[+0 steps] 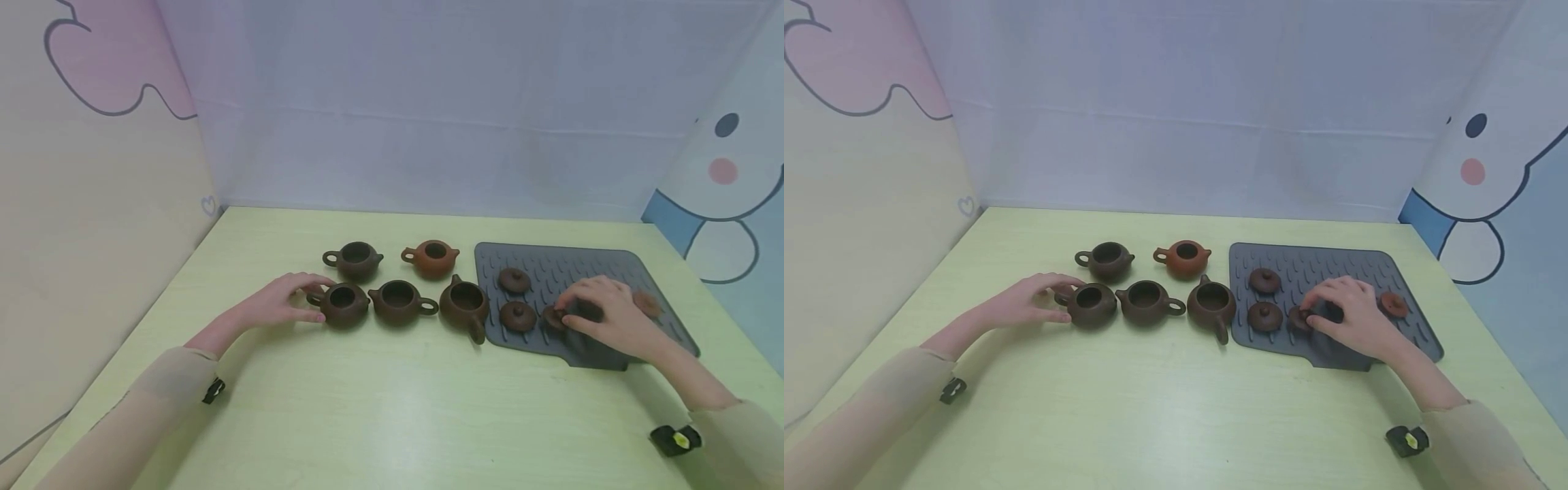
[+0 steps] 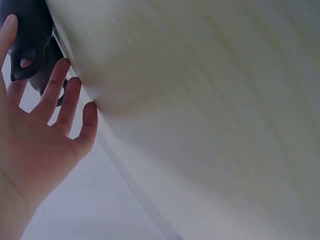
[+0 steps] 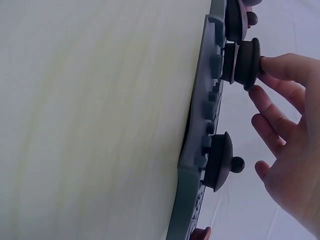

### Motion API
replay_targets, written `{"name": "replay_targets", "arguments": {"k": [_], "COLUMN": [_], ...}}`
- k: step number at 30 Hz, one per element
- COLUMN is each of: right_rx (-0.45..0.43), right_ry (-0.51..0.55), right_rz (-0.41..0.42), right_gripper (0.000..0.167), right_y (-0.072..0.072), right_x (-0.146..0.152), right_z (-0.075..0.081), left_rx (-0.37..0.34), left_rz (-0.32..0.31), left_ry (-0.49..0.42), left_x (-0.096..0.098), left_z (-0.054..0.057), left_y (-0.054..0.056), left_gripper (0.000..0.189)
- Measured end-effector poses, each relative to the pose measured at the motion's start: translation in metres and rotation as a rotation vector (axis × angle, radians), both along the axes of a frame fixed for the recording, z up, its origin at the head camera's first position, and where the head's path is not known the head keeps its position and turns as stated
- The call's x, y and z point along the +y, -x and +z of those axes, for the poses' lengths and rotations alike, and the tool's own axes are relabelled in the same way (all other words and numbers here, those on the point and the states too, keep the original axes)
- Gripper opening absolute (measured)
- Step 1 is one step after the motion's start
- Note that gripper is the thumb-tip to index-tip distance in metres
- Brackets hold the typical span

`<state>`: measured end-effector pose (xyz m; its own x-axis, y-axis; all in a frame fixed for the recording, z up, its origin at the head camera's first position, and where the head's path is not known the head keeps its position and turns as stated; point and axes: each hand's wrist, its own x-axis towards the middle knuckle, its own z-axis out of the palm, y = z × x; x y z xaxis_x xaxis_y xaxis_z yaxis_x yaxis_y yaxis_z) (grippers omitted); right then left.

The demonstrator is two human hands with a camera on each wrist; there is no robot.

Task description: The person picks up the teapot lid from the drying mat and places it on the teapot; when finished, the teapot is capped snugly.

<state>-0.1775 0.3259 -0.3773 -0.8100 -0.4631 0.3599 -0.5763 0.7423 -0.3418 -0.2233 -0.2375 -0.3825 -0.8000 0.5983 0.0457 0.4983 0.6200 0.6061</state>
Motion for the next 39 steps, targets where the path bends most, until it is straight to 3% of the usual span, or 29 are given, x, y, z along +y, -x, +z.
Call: {"name": "replay_targets", "arguments": {"k": [15, 26, 39], "right_rx": [0.086, 0.163, 0.119], "right_ry": [0.128, 0.221, 0.305], "right_rz": [-0.019, 0.037, 0.088], "right_gripper": [0.024, 0.023, 0.029], "right_y": [0.001, 0.007, 0.011], "right_x": [-0.017, -0.037, -0.073], "right_z": [0.008, 0.01, 0.011], "left_rx": [-0.015, -0.027, -0.027], "left_rz": [0.003, 0.009, -0.011], "left_ry": [-0.001, 0.001, -0.02], "left_x": [-0.002, -0.001, -0.003], "left_z": [-0.002, -0.001, -0.005], "left_y": [0.0, 0.001, 0.003], "left_gripper": [0.063, 0.063, 0.063]}}
